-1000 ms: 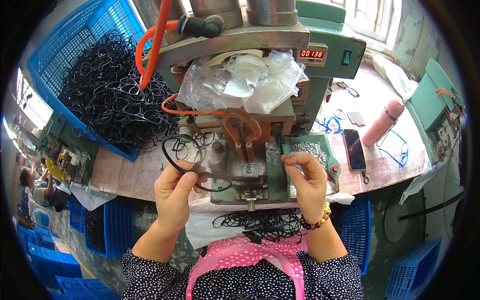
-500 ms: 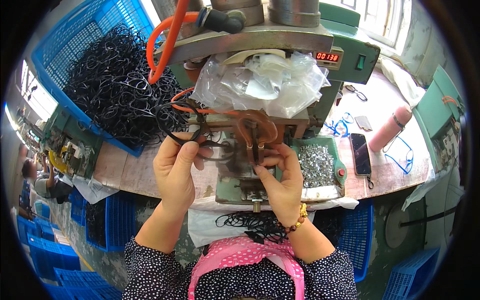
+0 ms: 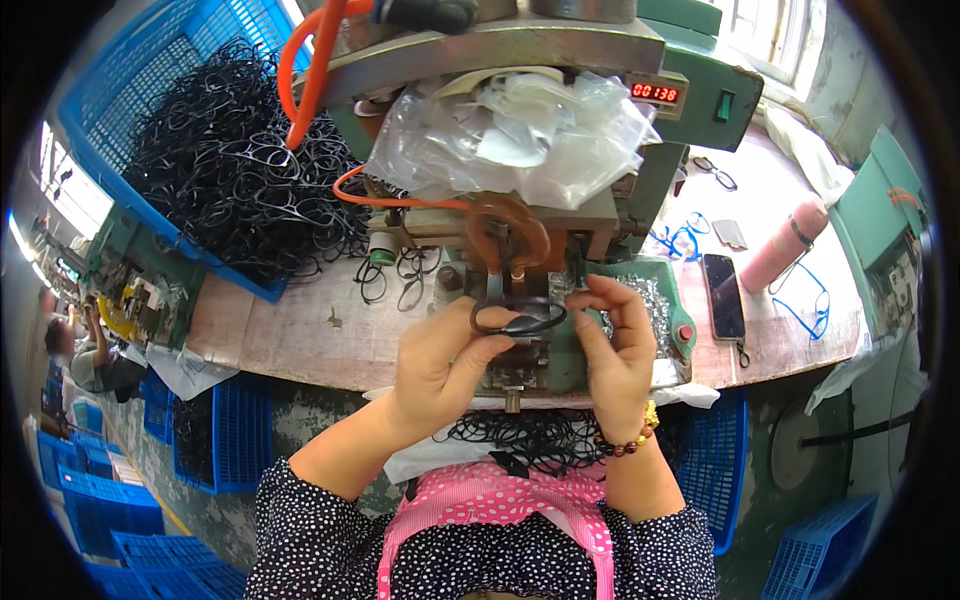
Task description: The person repeatedly picks a black cable from a blue bin, places it into a press machine, and attaches a small metal connector to the cable end. The person then removes the assembled cable and places it on the table, repeating the process throughout the clip.
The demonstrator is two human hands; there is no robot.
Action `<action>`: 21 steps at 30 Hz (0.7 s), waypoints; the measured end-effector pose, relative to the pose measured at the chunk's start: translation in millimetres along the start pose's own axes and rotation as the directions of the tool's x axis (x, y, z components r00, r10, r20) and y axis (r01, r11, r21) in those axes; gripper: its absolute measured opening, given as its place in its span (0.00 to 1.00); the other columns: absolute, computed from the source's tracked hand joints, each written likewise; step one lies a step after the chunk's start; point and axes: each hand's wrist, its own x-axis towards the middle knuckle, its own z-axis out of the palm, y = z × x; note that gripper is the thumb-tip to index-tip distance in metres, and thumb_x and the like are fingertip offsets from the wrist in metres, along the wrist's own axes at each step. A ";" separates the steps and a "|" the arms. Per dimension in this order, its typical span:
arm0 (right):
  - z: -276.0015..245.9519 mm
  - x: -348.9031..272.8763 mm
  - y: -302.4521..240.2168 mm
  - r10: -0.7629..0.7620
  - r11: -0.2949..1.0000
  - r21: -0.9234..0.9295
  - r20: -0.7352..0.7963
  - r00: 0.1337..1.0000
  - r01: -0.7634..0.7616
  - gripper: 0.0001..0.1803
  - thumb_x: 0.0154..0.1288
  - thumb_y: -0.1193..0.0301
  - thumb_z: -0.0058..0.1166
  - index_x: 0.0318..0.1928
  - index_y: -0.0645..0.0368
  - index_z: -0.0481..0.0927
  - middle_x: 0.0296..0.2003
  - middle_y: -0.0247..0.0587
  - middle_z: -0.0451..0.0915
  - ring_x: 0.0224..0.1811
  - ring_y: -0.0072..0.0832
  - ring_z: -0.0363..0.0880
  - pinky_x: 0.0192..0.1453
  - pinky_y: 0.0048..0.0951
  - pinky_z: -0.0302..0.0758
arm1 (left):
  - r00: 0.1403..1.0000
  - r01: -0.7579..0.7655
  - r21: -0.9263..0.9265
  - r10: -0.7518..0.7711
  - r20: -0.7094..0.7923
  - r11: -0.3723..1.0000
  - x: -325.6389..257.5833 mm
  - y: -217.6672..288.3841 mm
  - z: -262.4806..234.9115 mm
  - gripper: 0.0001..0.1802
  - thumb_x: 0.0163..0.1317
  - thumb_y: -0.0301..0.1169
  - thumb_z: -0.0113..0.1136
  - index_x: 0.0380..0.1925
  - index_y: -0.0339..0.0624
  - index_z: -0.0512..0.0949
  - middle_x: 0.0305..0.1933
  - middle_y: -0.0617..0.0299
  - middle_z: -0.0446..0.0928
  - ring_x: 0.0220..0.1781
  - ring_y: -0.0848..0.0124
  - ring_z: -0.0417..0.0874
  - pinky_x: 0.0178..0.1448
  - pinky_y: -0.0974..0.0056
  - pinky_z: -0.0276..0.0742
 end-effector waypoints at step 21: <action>-72.8 -12.9 50.1 -0.192 0.409 -0.886 0.151 0.970 0.219 0.05 0.61 0.73 0.64 0.36 0.57 0.81 0.48 0.39 0.83 0.66 0.48 0.72 0.75 0.54 0.60 | 0.968 -0.180 0.126 0.199 -0.153 0.975 9.9 -1.2 11.1 0.11 0.59 0.24 0.69 0.41 0.33 0.82 0.32 0.50 0.79 0.32 0.51 0.80 0.36 0.55 0.75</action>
